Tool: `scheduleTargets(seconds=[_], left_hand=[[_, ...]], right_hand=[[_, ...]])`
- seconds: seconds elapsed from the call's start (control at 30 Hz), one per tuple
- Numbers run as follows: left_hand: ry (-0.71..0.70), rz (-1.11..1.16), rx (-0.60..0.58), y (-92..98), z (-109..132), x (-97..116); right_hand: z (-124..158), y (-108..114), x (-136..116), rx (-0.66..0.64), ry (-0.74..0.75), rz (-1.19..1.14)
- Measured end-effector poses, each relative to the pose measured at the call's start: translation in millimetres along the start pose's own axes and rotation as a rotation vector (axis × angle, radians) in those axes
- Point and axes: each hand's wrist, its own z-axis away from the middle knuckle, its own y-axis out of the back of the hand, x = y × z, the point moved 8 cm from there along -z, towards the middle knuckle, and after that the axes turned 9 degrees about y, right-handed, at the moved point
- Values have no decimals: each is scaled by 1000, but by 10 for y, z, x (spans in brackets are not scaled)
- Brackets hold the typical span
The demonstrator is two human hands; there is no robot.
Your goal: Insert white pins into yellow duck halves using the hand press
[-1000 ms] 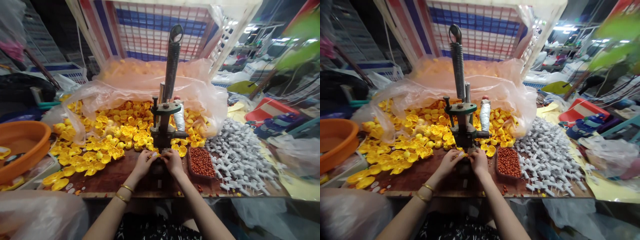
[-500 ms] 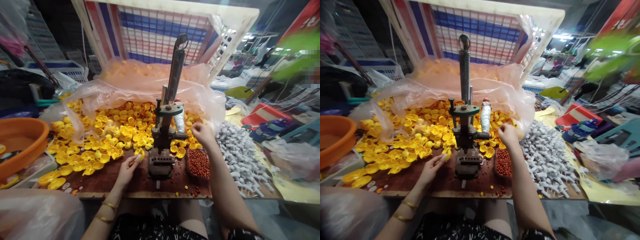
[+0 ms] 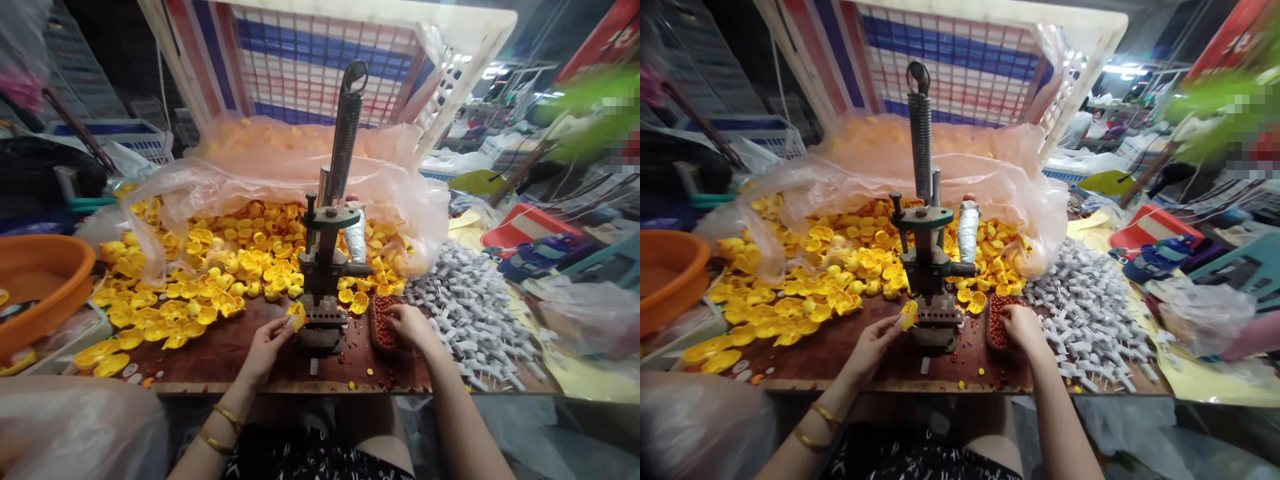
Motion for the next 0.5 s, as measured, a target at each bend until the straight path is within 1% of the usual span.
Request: scheduleTargets(seconds=[0.07, 0.1, 0.17, 0.2, 0.23, 0.3, 0.33, 0.37, 0.4, 0.5], left_hand=[[15, 21, -5, -18, 12, -8], [24, 35, -9, -27, 22, -9], [46, 71, -18, -52, 43, -9], [57, 94, -22, -66, 53, -8], [68, 116, -25, -80, 61, -9], [83, 147, -32, -110, 70, -11], [88, 154, -36, -125, 71, -11], [90, 158, -41, -140, 71, -9], [89, 161, -49, -156, 71, -5], [91, 172, -85, -206, 77, 7]], right_hand=[[27, 45, -45, 88, 4, -78], [48, 59, -109, 143, 16, -161], [93, 19, -338, 218, 67, -422], [112, -54, -507, 207, 106, -585], [129, -156, -703, 164, 148, -752], [168, -394, -1108, 43, 208, -1032], [187, -502, -1279, -1, 220, -1128], [200, -587, -1408, -14, 222, -1190], [207, -645, -1493, 7, 216, -1220], [213, -692, -1583, 140, 214, -1208]])
